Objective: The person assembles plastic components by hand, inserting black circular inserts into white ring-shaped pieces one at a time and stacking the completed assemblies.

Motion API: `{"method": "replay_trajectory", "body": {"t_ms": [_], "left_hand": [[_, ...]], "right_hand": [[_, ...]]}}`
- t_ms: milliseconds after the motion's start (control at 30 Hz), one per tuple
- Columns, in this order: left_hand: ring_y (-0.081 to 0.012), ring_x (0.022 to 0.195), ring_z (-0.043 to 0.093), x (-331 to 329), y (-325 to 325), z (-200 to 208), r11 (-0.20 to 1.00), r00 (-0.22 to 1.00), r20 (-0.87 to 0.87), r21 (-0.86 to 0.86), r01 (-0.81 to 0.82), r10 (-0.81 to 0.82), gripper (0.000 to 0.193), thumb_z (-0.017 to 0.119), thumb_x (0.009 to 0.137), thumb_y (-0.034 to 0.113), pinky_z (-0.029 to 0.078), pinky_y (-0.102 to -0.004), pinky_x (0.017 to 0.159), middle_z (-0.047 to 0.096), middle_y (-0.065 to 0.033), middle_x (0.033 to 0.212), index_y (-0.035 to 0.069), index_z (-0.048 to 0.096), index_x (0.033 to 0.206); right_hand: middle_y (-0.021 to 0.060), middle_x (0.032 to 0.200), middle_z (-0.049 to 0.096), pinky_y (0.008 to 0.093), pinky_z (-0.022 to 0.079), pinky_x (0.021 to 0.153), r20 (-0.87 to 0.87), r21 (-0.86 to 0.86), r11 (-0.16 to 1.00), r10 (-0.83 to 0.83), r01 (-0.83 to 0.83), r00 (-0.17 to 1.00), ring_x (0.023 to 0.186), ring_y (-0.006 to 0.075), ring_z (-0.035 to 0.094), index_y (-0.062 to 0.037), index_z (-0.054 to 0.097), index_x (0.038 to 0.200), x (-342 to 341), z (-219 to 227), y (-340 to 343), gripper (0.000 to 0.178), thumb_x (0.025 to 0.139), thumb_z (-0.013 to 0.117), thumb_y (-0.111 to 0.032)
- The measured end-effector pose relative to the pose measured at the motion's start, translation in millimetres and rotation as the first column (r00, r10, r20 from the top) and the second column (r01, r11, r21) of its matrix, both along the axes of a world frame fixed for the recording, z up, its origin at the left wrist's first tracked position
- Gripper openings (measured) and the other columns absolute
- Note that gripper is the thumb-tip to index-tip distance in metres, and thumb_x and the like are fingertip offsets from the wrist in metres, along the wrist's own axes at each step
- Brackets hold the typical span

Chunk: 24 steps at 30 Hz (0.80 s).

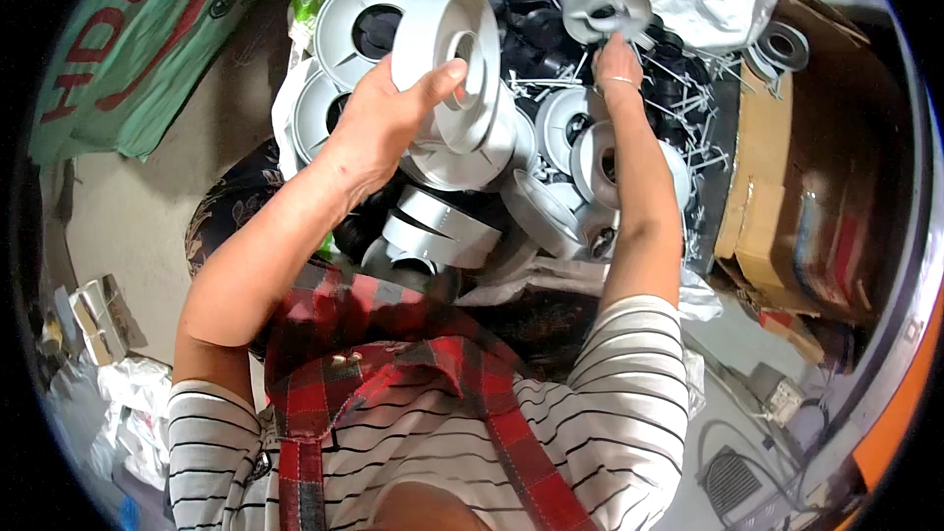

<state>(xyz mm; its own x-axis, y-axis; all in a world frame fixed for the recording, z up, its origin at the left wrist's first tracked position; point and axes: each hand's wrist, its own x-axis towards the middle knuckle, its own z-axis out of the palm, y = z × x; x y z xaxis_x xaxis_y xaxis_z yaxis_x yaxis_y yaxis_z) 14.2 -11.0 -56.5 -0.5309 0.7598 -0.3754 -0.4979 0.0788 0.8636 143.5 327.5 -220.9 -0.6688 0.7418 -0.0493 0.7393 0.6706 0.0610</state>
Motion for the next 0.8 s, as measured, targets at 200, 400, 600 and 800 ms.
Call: {"method": "replay_trajectory", "body": {"t_ms": [200, 400, 600, 800], "left_hand": [[-0.014, 0.083, 0.058, 5, 2, -2, 0.988, 0.979, 0.185, 0.138, 0.064, -0.089, 0.031, 0.057, 0.09, 0.028, 0.049, -0.0313, 0.079, 0.059, -0.0062, 0.095, 0.001, 0.053, 0.106], [-0.0175, 0.097, 0.061, 20, -7, 14, 0.939, 0.92, 0.323, 0.324, 0.115, -0.224, 0.041, 0.054, 0.092, 0.032, 0.05, -0.0346, 0.086, 0.06, -0.0093, 0.106, -0.001, 0.05, 0.117], [-0.0161, 0.092, 0.063, 18, -21, 18, 0.883, 0.884, 0.173, 0.276, 0.379, -0.434, 0.045, 0.055, 0.09, 0.035, 0.054, -0.0323, 0.077, 0.061, -0.0102, 0.105, -0.001, 0.05, 0.117], [-0.0176, 0.097, 0.062, 24, -29, 22, 0.811, 0.802, 0.253, 0.41, 0.418, -0.541, 0.048, 0.057, 0.09, 0.035, 0.053, -0.0342, 0.083, 0.061, -0.01, 0.107, -0.002, 0.049, 0.119]], "right_hand": [[0.0126, 0.076, 0.062, 0.0305, 0.046, 0.066, -0.707, -0.237, 0.906, 0.087, -0.35, 0.702, 0.066, 0.0223, 0.058, -0.0023, 0.066, 0.088, -8, 129, -96, 0.02, 0.081, 0.065, -0.021], [0.0145, 0.097, 0.061, 0.0305, 0.048, 0.078, -0.563, -0.311, 0.866, 0.164, -0.391, 0.81, 0.087, 0.0235, 0.06, 0.0003, 0.059, 0.11, 14, 204, -193, 0.056, 0.07, 0.077, -0.034], [0.0194, 0.103, 0.051, 0.0379, 0.046, 0.086, -0.427, -0.264, 0.754, 0.468, -0.602, 0.774, 0.097, 0.0347, 0.052, -0.0006, 0.046, 0.117, 42, 243, -220, 0.07, 0.058, 0.077, -0.024], [0.0204, 0.11, 0.049, 0.039, 0.045, 0.089, -0.347, -0.114, 0.736, 0.6, -0.667, 0.721, 0.103, 0.0337, 0.051, -0.0021, 0.047, 0.119, 56, 251, -241, 0.067, 0.062, 0.076, -0.021]]}}
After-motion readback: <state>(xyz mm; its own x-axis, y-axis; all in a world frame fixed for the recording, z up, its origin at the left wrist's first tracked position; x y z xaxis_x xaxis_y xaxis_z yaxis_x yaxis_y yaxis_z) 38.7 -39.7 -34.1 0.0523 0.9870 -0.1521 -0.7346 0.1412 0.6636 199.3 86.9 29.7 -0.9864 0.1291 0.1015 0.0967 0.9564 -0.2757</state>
